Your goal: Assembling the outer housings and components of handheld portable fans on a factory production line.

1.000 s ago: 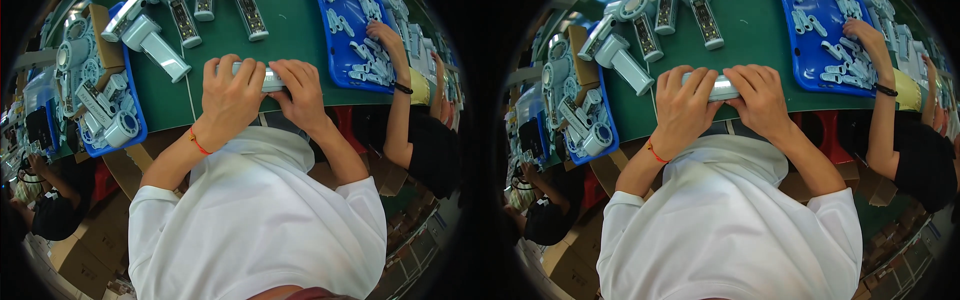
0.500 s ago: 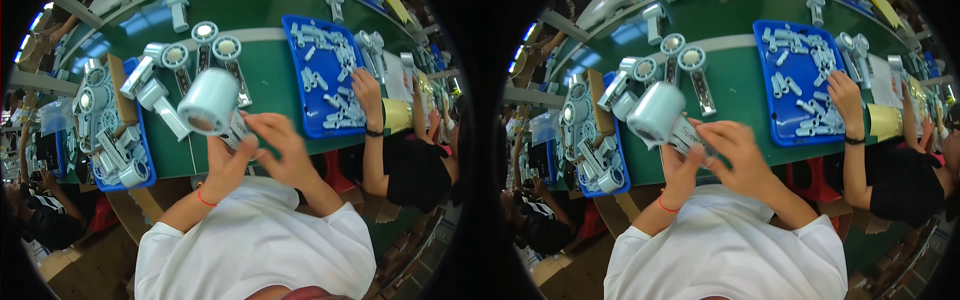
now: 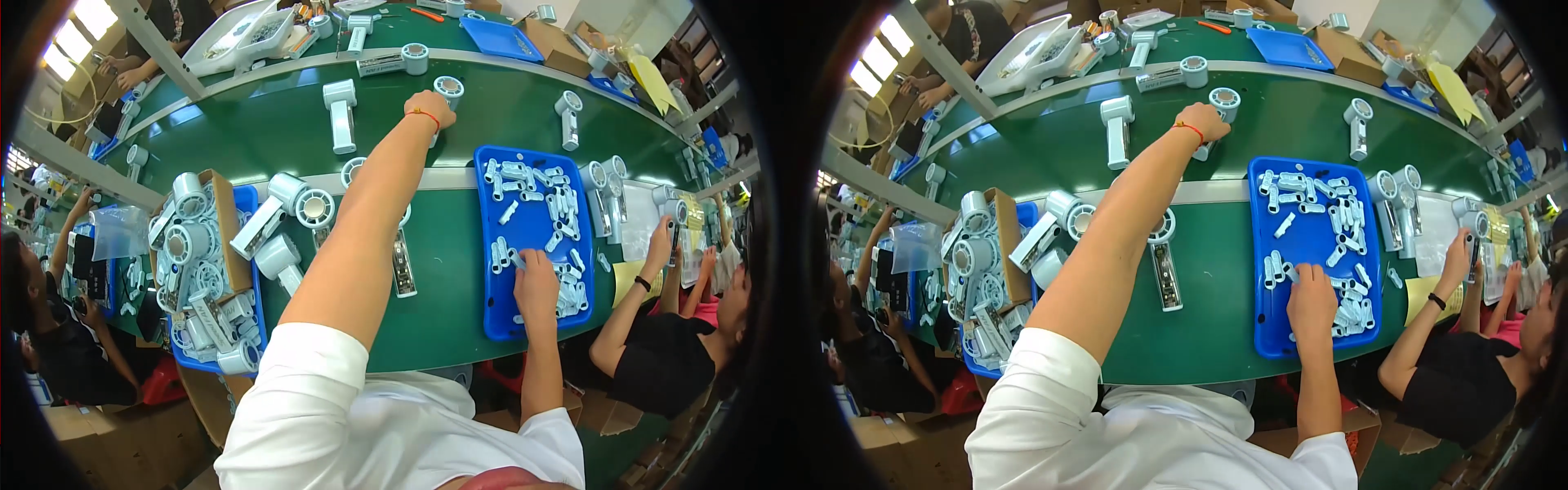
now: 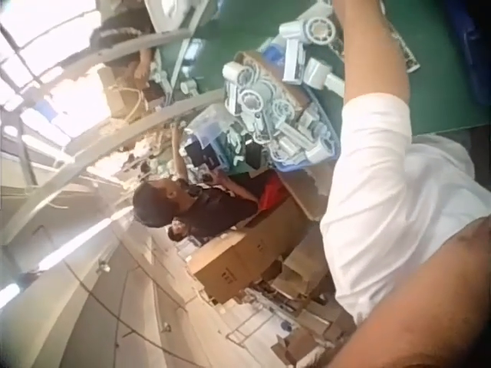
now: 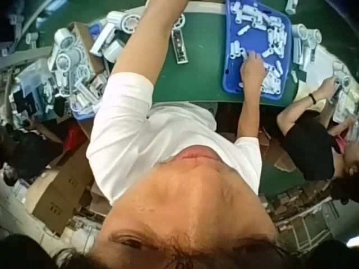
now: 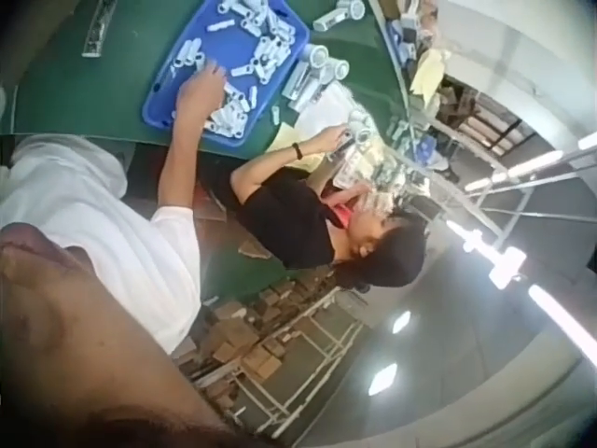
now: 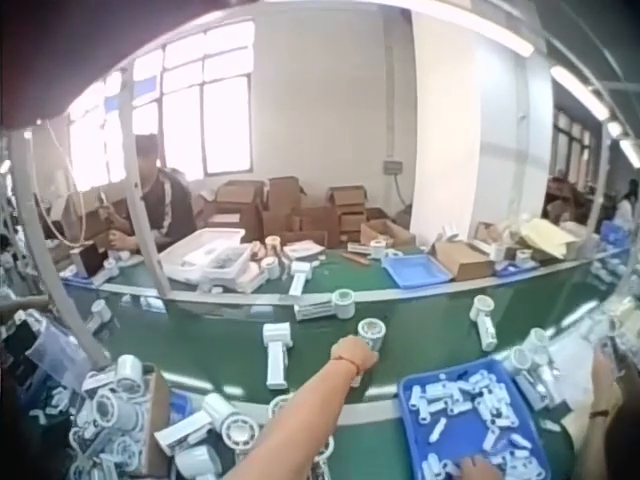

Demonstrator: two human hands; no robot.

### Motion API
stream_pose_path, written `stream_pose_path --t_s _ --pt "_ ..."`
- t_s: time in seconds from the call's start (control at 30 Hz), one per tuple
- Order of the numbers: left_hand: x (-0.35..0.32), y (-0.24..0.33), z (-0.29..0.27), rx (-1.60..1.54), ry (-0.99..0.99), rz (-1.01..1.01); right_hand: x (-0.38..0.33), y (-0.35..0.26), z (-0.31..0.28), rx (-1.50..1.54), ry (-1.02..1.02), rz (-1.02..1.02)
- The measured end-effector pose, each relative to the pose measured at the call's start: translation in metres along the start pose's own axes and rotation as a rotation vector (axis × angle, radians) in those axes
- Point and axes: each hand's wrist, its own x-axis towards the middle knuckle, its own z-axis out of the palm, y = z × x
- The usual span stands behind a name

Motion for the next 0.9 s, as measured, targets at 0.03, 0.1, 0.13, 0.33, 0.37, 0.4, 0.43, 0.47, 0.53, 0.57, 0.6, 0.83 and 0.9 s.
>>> stream_pose_path --t_s 0.03,0.1,0.13,0.33,0.37,0.4,0.43,0.47,0.53,0.57,0.6,0.83,0.9 --pt "0.009 -0.003 0.004 0.009 -0.062 0.032 0.004 -0.001 0.002 0.004 0.028 0.003" --pt "0.010 0.003 -0.012 0.156 -0.076 0.110 0.018 -0.011 -0.013 -0.018 -0.025 0.009" --pt "0.013 -0.004 -0.023 0.186 0.041 0.087 0.026 -0.012 -0.014 -0.014 -0.034 0.006" --pt "-0.008 -0.085 -0.056 0.482 -0.109 -0.169 0.036 0.004 -0.010 0.084 -0.084 0.043" --pt "-0.017 -0.093 -0.046 0.495 -0.104 -0.175 0.038 0.002 -0.011 0.087 -0.094 0.035" --pt "-0.020 -0.098 -0.039 0.403 -0.096 -0.193 0.042 -0.001 -0.012 0.160 -0.029 0.020" --pt "-0.020 -0.103 -0.038 0.403 -0.101 -0.200 0.045 -0.005 -0.014 0.233 0.037 0.006" --pt "-0.020 -0.111 -0.039 0.276 -0.040 -0.256 0.050 -0.022 -0.025 0.299 0.028 0.025" --pt "-0.024 -0.109 -0.040 0.145 0.012 -0.294 0.051 -0.026 -0.026 0.413 0.041 -0.023" --pt "-0.029 -0.098 -0.048 -0.156 -0.061 -0.250 0.050 -0.025 -0.026 0.524 0.063 -0.063" --pt "-0.037 -0.089 -0.057 -0.452 -0.130 -0.212 0.049 -0.028 -0.024 0.597 0.071 -0.083" --pt "-0.128 0.008 -0.039 -0.545 -0.654 0.063 0.035 -0.030 -0.017 0.762 0.145 -0.167" --pt "-0.122 0.012 -0.034 -0.388 -0.729 0.057 0.039 -0.026 -0.021 0.762 0.155 -0.189"
